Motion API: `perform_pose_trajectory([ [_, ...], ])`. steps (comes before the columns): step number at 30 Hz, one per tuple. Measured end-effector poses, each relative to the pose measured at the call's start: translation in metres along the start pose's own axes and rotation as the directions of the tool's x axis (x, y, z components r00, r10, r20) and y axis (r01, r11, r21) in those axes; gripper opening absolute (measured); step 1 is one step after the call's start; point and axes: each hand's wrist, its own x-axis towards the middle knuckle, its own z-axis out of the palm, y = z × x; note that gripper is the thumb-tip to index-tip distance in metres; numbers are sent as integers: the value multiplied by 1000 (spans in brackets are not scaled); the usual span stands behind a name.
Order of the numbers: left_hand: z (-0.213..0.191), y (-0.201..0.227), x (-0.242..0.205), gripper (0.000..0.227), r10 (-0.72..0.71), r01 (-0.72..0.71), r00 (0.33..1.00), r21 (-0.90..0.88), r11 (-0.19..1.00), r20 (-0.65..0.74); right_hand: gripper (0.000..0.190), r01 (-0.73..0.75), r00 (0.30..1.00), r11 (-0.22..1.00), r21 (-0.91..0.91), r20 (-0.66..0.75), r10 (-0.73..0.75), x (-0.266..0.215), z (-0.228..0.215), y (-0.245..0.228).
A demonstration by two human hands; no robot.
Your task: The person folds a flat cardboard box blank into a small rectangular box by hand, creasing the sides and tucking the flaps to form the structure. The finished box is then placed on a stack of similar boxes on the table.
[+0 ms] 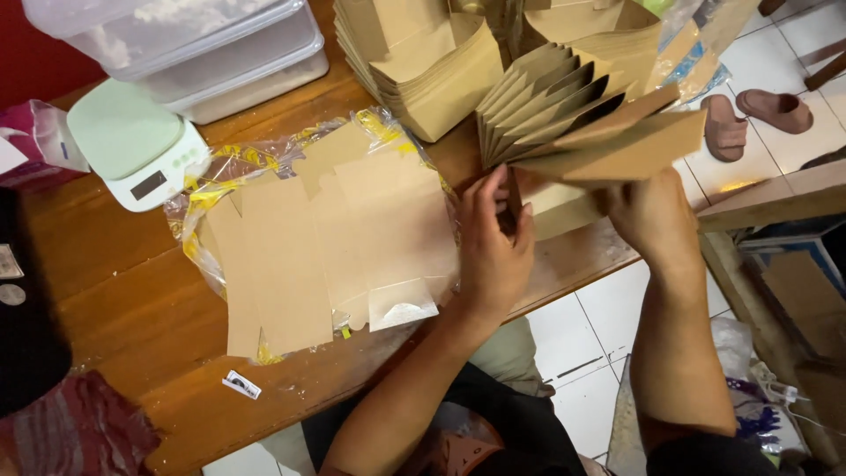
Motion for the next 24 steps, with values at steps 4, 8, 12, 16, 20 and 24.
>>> perform_pose_trajectory([
  [4,9,-25,-6,52,-34,21,998,219,976,54,16,-92,994,991,92,-53,97,7,-1,-6],
  [8,4,-21,-3,48,94,-126,989,309,943,118,6,37,984,998,-58,-172,-47,18,18,14],
  [12,0,-4,5,41,213,-246,969,545,802,123,10,110,966,981,-161,-213,-143,22,26,8],
  [16,8,-5,9,33,268,-216,963,704,677,38,19,52,963,926,-375,-227,-147,25,31,-11],
  [20,17,-30,2,44,243,-172,970,728,664,8,23,190,928,974,-127,-301,-220,22,23,-18],
  [24,18,-36,-3,59,174,-173,983,643,746,62,13,286,911,957,45,-322,-257,26,33,-4],
])
